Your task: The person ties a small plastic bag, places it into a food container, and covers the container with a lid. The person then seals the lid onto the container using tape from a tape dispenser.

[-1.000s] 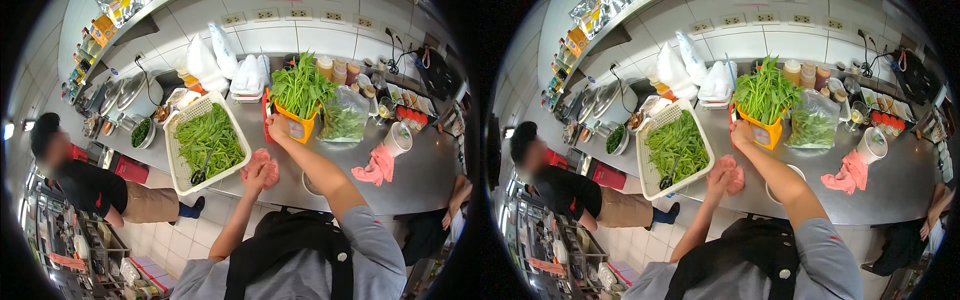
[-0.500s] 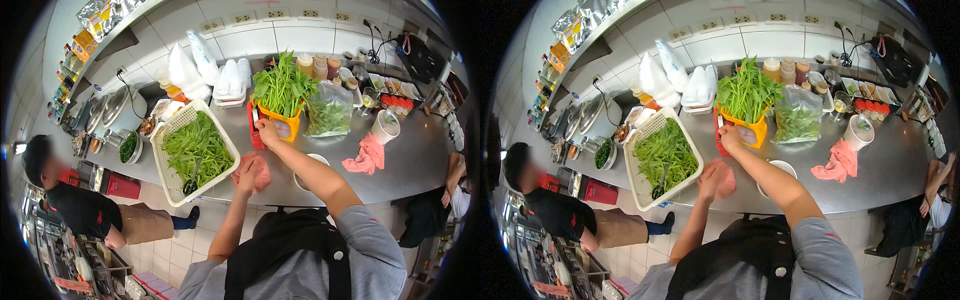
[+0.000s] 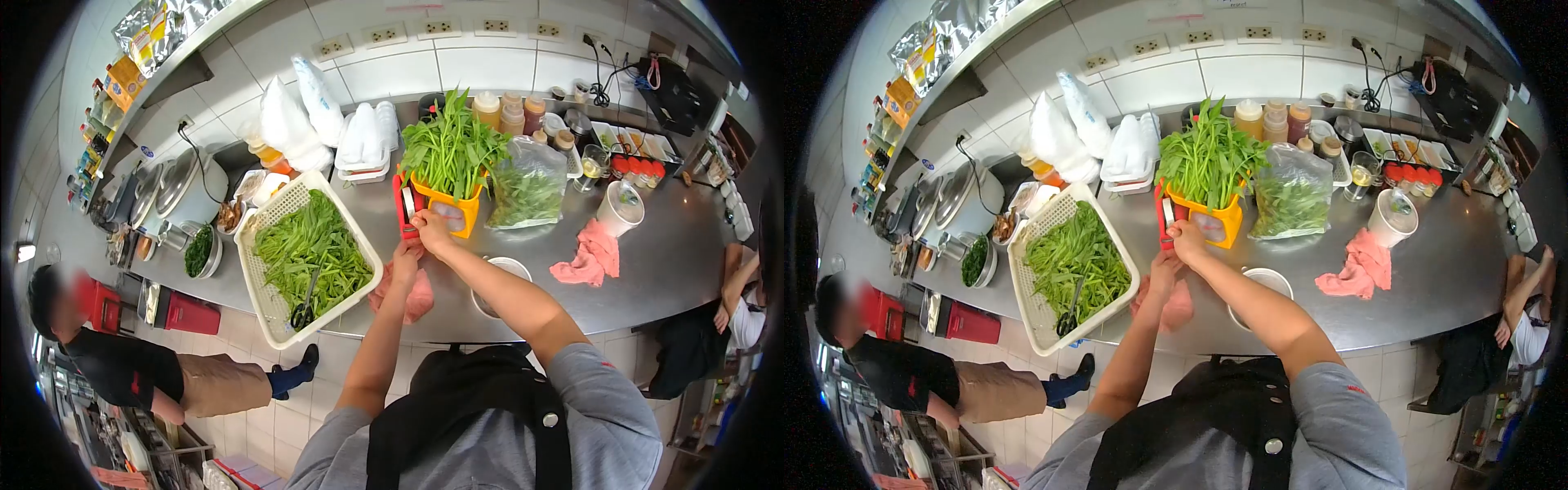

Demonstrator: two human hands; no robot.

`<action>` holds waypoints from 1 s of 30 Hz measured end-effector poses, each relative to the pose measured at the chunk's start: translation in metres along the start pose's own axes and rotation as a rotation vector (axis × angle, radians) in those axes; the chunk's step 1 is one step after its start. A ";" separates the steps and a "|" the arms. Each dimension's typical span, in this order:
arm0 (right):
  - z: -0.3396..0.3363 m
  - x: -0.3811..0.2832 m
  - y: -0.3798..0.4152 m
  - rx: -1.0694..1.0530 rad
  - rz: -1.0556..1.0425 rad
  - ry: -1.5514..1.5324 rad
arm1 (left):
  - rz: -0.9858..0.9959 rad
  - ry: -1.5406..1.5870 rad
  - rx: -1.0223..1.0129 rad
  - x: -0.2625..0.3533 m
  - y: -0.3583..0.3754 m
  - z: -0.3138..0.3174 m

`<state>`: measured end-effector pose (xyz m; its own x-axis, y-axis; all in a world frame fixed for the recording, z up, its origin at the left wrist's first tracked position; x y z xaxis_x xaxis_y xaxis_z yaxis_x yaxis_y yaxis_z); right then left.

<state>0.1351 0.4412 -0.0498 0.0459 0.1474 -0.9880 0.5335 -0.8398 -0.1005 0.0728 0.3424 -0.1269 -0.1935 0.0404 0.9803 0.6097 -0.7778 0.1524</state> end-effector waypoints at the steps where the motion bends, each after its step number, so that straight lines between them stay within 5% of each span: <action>1: 0.003 0.002 -0.002 -0.022 0.003 -0.003 | 0.014 0.002 0.002 0.001 -0.001 -0.001; 5: 0.013 0.003 0.012 -0.084 0.052 -0.113 | -0.052 -0.062 -0.041 -0.012 -0.006 -0.004; 7: 0.027 -0.041 0.043 -0.200 -0.250 -0.101 | 0.070 -0.099 -0.033 -0.012 -0.005 -0.007; 9: 0.034 -0.061 0.062 -0.215 -0.215 -0.139 | 0.189 -0.195 0.030 -0.004 0.000 -0.008; 15: -0.008 -0.085 0.070 -0.261 -0.304 -0.087 | 0.547 -0.880 0.715 0.060 0.030 -0.007; 17: -0.047 -0.010 0.064 -0.110 0.384 -0.090 | 0.559 -0.762 0.629 0.070 0.018 -0.003; 18: -0.059 -0.002 0.060 -0.102 0.369 -0.083 | 0.572 -0.748 0.627 0.076 0.016 -0.004; 20: -0.104 -0.005 0.042 0.176 -0.018 0.319 | 0.503 -0.738 0.397 0.070 0.001 0.002; 30: -0.094 0.019 -0.017 0.009 -0.168 0.450 | 0.487 -0.804 0.548 0.076 0.059 0.020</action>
<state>0.2060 0.5071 -0.0563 0.3215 0.4910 -0.8096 0.5579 -0.7891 -0.2570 0.1094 0.3115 -0.0409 0.5996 0.3573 0.7161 0.7836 -0.4439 -0.4347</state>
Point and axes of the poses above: each hand's wrist, its own y-axis away from the middle knuckle, its own z-axis out of the palm, x = y × z, the point moved 9 cm from there along -y, towards the middle knuckle, and after that the axes turned 12 degrees about -y, right-handed, at the moved point
